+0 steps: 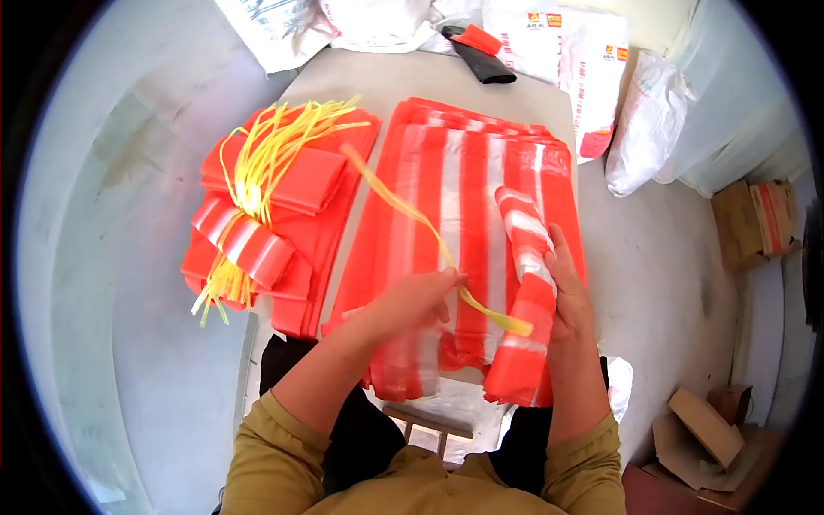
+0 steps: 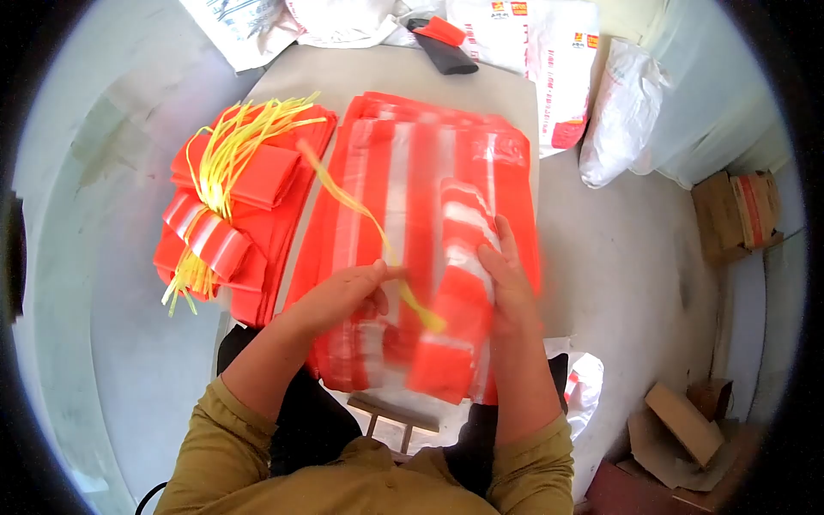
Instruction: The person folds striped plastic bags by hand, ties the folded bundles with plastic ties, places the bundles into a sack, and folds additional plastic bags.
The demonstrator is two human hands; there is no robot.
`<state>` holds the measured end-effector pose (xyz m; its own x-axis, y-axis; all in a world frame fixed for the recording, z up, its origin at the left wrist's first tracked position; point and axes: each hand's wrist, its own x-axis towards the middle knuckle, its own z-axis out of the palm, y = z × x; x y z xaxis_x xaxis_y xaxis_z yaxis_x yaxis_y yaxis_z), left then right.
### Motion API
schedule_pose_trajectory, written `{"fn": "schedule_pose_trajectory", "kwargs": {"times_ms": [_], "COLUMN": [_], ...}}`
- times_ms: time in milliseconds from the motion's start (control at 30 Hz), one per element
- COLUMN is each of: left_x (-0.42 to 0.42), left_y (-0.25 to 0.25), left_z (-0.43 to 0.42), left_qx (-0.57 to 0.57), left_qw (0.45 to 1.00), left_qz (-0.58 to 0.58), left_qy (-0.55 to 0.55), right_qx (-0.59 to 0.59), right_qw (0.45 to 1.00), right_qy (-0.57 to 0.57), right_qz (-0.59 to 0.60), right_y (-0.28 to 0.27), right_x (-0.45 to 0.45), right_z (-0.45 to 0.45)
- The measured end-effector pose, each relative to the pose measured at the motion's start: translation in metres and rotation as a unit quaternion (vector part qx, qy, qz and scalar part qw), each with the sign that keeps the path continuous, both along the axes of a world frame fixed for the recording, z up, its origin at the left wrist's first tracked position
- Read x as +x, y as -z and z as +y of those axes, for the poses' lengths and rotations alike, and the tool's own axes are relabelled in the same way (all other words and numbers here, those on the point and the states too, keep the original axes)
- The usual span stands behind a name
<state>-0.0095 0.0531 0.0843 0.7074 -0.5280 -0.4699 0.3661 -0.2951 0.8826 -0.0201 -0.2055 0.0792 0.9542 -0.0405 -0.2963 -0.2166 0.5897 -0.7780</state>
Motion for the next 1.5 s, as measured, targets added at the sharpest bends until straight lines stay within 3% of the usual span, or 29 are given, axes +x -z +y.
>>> {"fn": "schedule_pose_trajectory", "kwargs": {"times_ms": [100, 367, 500, 600, 700, 767, 867, 900, 1100, 1200, 1300, 1400, 1500], "left_x": [0.002, -0.013, -0.018, -0.029, -0.021, -0.019, -0.02, -0.02, -0.014, -0.012, -0.011, -0.011, -0.007], "left_y": [0.006, 0.029, 0.042, 0.026, 0.031, 0.032, 0.031, 0.028, 0.027, 0.028, 0.037, 0.033, 0.034], "left_z": [-0.019, -0.072, -0.089, -0.097, -0.082, -0.073, -0.05, -0.045, -0.045, -0.045, -0.041, -0.045, -0.052], "left_qx": [0.007, -0.272, -0.349, -0.32, -0.334, -0.308, -0.21, -0.167, -0.16, -0.135, -0.121, -0.115, -0.104], "left_qw": [0.999, 0.937, 0.912, 0.914, 0.896, 0.912, 0.968, 0.981, 0.972, 0.981, 0.987, 0.988, 0.989], "left_qz": [0.043, 0.173, 0.215, 0.245, 0.263, 0.27, 0.121, 0.043, 0.013, -0.003, -0.05, -0.025, -0.039], "left_qy": [-0.018, -0.133, -0.001, 0.042, 0.133, 0.026, -0.065, -0.084, -0.17, -0.138, -0.093, -0.104, -0.098], "right_qx": [-0.024, 0.094, 0.166, 0.06, -0.112, -0.167, -0.215, -0.247, -0.475, -0.599, -0.701, -0.746, -0.793], "right_qw": [0.999, 0.975, 0.954, 0.972, 0.975, 0.981, 0.966, 0.956, 0.865, 0.786, 0.688, 0.627, 0.578], "right_qy": [0.017, 0.139, 0.145, 0.199, 0.036, 0.066, 0.021, 0.016, -0.074, -0.137, -0.093, -0.094, -0.096], "right_qz": [-0.043, -0.145, -0.201, -0.113, -0.188, -0.071, -0.14, -0.155, -0.143, -0.065, -0.164, -0.205, -0.166], "right_y": [-0.002, -0.055, -0.046, -0.039, -0.031, -0.041, 0.0, 0.008, 0.019, 0.004, 0.017, 0.014, 0.016], "right_x": [-0.003, -0.027, -0.038, -0.036, -0.027, -0.025, -0.012, -0.008, 0.003, -0.003, -0.012, -0.011, -0.009], "right_z": [-0.016, -0.101, -0.14, -0.133, -0.081, -0.033, -0.01, -0.002, 0.003, -0.009, -0.02, -0.025, -0.034]}}
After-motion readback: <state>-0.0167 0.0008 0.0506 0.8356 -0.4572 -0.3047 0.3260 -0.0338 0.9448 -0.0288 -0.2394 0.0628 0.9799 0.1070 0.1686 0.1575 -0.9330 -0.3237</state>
